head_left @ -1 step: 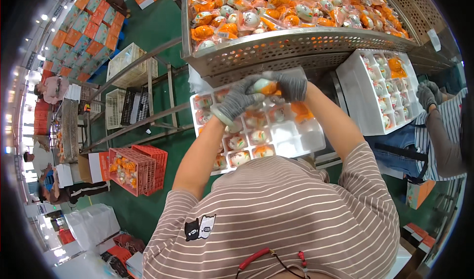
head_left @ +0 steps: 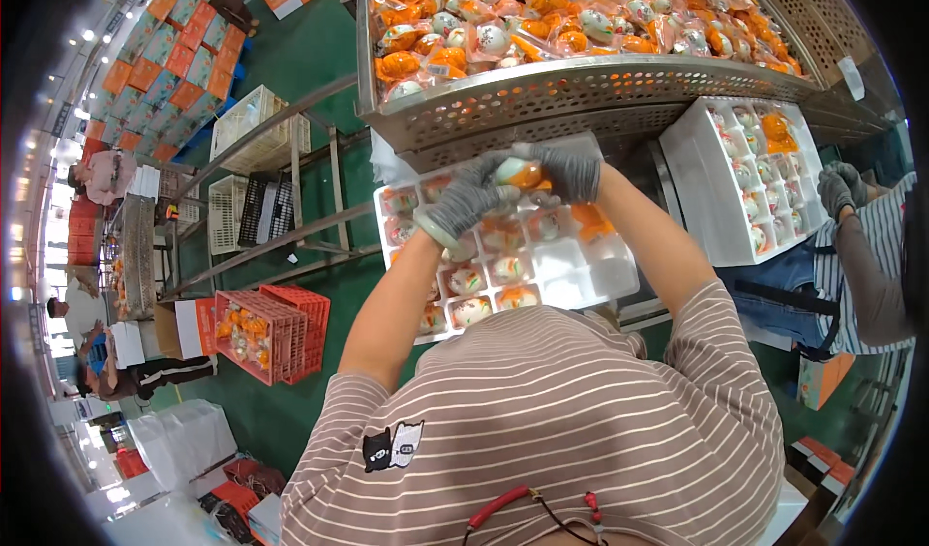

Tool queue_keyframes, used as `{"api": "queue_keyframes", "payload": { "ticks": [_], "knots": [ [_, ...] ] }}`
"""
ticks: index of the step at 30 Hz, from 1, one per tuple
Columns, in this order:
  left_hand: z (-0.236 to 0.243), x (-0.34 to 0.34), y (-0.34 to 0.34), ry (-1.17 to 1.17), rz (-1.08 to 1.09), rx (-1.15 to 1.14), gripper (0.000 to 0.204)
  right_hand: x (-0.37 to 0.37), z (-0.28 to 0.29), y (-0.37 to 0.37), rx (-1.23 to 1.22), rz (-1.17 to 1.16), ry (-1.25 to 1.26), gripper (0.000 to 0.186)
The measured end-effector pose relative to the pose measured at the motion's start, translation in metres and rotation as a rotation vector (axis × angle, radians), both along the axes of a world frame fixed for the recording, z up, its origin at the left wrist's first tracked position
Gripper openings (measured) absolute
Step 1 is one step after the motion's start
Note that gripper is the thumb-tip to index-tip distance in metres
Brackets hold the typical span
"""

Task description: Packing individually wrapped produce into plastic trays and then into larger boxes for distribution.

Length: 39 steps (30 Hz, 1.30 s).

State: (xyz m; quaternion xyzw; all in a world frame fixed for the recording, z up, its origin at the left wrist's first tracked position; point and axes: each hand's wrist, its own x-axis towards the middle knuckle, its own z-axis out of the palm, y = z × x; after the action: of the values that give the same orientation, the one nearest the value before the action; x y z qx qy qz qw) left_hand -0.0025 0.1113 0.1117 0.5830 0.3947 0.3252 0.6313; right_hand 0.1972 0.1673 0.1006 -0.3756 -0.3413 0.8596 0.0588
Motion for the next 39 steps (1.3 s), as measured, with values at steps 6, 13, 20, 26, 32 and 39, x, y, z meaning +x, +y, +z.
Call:
{"api": "queue_keyframes", "payload": {
  "ticks": [6, 13, 20, 26, 32, 39],
  "knots": [
    [-0.018, 0.015, 0.005, 0.373, 0.16, -0.043, 0.054, -0.013, -0.016, 0.002, 0.418, -0.214, -0.38, 0.051],
    [-0.073, 0.042, 0.035, 0.863, 0.257, 0.448, 0.049, 0.004, -0.11, 0.047, 1.369, 0.488, -0.895, 0.024],
    [-0.076, 0.043, 0.019, 1.113, 0.055, 0.733, 0.058, 0.003, -0.106, 0.016, 1.122, -0.129, -1.094, 0.02],
    [-0.081, 0.034, 0.04, 1.109, -0.182, 0.75, 0.057, 0.007, -0.059, -0.017, 1.106, -0.273, -0.891, 0.019],
    [-0.051, 0.046, 0.042, 1.283, -0.312, 0.701, 0.057, 0.033, 0.009, -0.053, 1.457, 0.166, -0.912, 0.033],
    [-0.08, 0.016, 0.027, 0.902, 0.042, 0.595, 0.038, 0.016, -0.016, -0.079, 1.567, 0.579, -0.992, 0.026]
  ]
}}
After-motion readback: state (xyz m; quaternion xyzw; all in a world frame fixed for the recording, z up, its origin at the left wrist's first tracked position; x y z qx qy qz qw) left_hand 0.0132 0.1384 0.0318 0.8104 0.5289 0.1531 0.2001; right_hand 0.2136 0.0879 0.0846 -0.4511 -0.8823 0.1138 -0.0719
